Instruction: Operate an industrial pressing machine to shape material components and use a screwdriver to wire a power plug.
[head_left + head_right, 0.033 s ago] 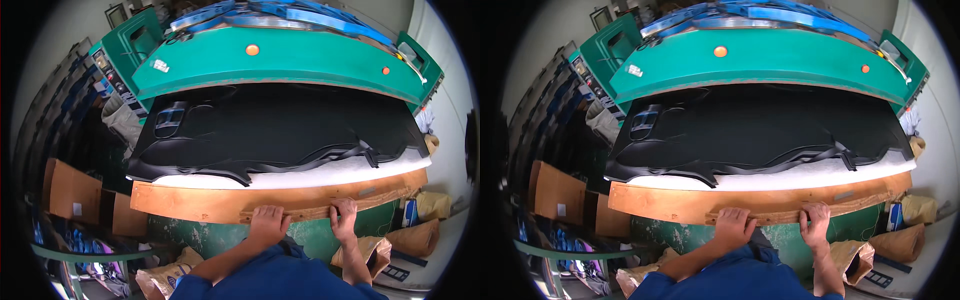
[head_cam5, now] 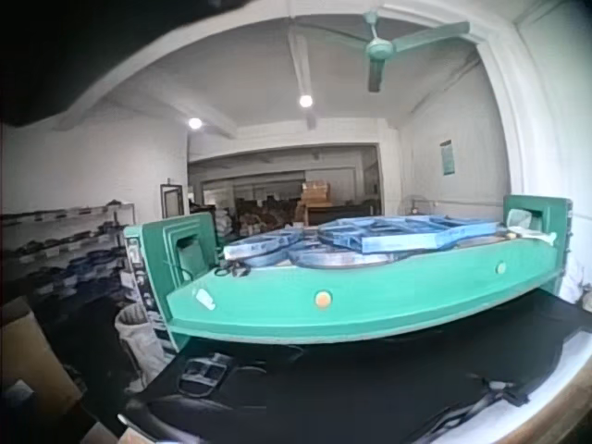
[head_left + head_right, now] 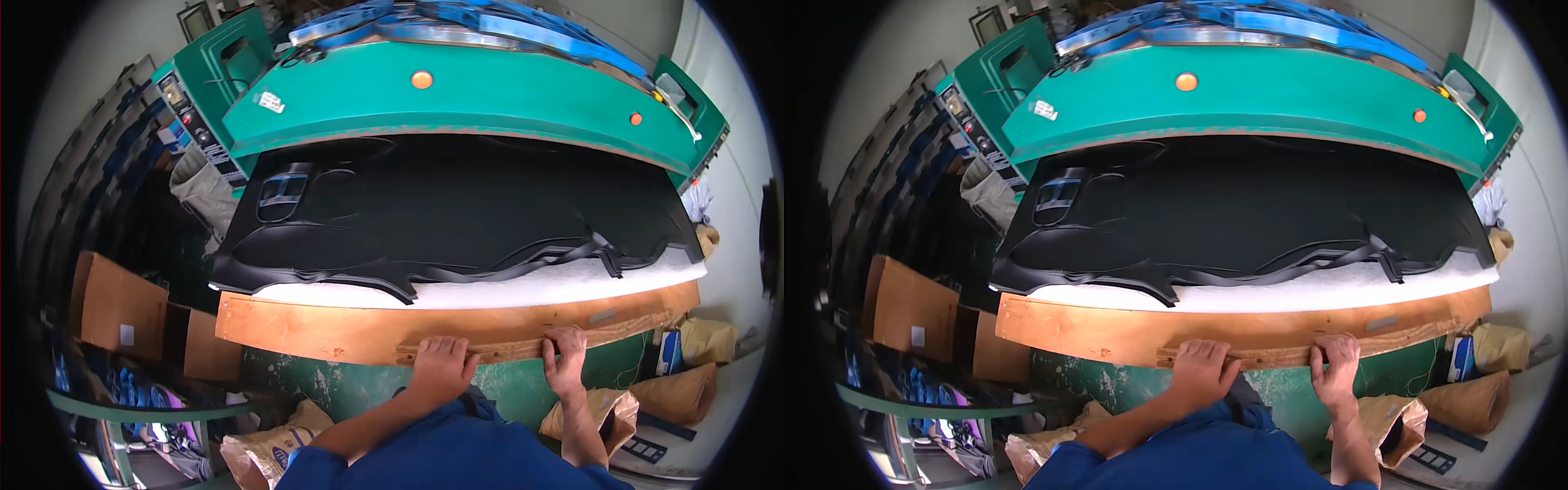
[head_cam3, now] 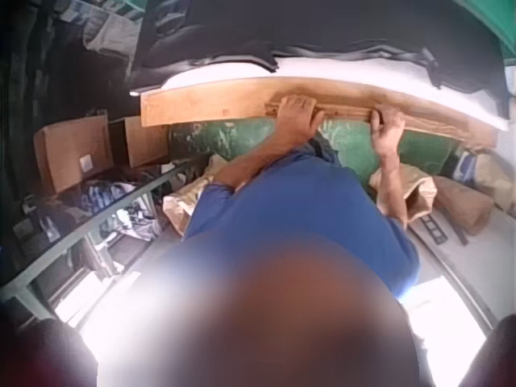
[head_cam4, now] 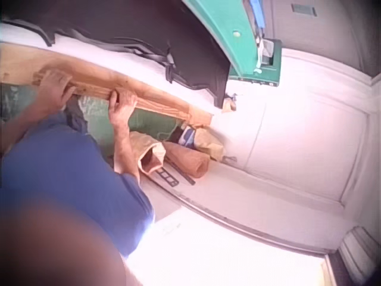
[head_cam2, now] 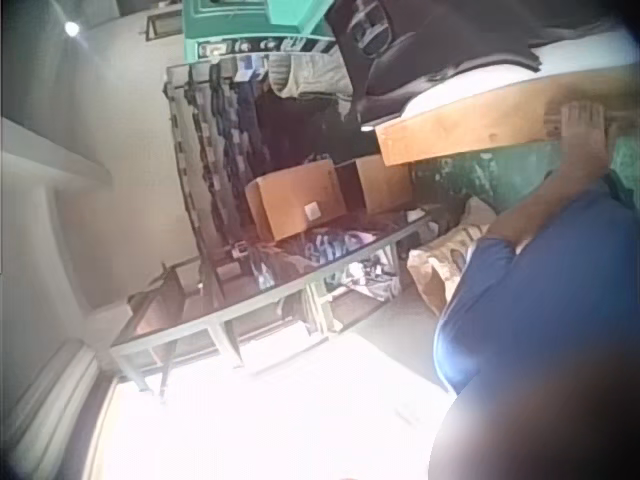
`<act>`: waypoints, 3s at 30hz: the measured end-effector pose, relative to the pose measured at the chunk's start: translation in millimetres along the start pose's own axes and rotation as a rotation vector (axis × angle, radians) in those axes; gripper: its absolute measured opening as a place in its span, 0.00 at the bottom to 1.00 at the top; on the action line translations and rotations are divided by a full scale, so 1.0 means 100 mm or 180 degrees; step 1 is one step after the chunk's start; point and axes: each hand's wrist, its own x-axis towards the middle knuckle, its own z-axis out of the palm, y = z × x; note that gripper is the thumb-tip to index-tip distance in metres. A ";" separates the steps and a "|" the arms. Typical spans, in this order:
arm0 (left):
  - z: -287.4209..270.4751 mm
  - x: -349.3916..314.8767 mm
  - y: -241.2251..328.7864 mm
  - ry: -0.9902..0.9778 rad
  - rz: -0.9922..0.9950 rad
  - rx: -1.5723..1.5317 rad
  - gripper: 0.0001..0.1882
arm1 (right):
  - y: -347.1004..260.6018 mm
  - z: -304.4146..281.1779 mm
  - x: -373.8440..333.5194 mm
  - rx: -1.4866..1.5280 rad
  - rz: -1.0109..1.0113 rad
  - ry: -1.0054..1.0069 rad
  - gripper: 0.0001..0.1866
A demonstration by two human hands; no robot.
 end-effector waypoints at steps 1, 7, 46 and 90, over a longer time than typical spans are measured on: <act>-0.02 -0.02 -0.02 -0.0107 -0.0005 -0.0057 0.16 | -0.04 -0.03 0.02 0.0016 -0.0039 -0.0045 0.05; -0.22 0.03 -0.08 -0.0817 -0.0064 -0.0316 0.17 | 0.14 -0.15 0.19 0.0307 0.0613 -0.1143 0.04; -2.79 1.67 -3.02 0.0010 -0.0991 0.0782 0.06 | -2.67 2.89 2.63 0.0984 -0.2213 -0.1203 0.22; 0.70 2.84 2.20 0.0051 0.3218 -0.0593 0.13 | 1.92 -1.29 1.27 0.3062 0.0331 -0.0697 0.09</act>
